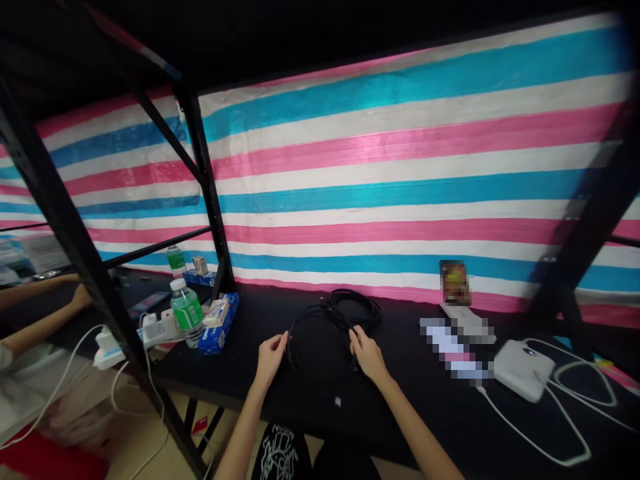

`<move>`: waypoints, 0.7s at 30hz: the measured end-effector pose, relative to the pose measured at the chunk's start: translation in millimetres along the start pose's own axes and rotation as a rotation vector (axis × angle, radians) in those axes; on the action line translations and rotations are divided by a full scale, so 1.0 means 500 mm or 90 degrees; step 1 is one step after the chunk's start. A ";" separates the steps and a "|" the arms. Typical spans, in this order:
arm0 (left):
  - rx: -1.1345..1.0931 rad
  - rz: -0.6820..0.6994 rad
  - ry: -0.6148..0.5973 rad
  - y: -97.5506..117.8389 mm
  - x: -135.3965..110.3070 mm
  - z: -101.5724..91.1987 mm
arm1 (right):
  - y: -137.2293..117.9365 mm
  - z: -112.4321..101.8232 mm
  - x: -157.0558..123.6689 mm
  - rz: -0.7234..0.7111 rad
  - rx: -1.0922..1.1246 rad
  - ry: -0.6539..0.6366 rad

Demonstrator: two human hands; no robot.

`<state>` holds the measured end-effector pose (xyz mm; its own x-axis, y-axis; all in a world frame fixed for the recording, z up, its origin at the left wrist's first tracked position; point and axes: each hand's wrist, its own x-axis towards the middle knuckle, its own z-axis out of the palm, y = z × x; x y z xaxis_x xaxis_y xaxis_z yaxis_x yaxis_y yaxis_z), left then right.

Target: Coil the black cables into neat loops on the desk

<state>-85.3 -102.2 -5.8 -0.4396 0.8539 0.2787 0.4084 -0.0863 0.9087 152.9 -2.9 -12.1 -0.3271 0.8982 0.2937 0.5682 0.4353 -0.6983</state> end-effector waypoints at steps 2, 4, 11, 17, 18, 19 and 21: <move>0.010 0.007 -0.009 0.001 -0.001 -0.001 | 0.001 0.000 0.000 0.007 0.002 0.000; 0.028 0.014 -0.020 -0.001 -0.002 -0.001 | 0.000 0.000 0.000 0.010 0.004 0.004; 0.160 0.060 -0.066 -0.013 -0.003 0.007 | -0.011 -0.007 -0.006 -0.007 -0.020 0.032; 0.277 0.080 -0.060 -0.021 -0.005 0.009 | -0.011 0.001 -0.017 0.004 -0.020 0.034; 0.303 0.081 -0.053 -0.023 -0.006 0.010 | -0.012 0.004 -0.019 0.006 -0.020 0.037; 0.321 0.080 -0.048 -0.026 -0.007 0.012 | -0.012 0.006 -0.020 0.010 -0.021 0.040; 0.319 0.072 -0.055 -0.034 -0.009 0.015 | -0.014 0.009 -0.023 0.022 -0.023 0.038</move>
<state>-84.2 -100.7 -24.9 -0.3115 0.8944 0.3209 0.7919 0.0577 0.6079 149.4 -16.4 -13.5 -0.2626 0.9142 0.3088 0.6059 0.4053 -0.6846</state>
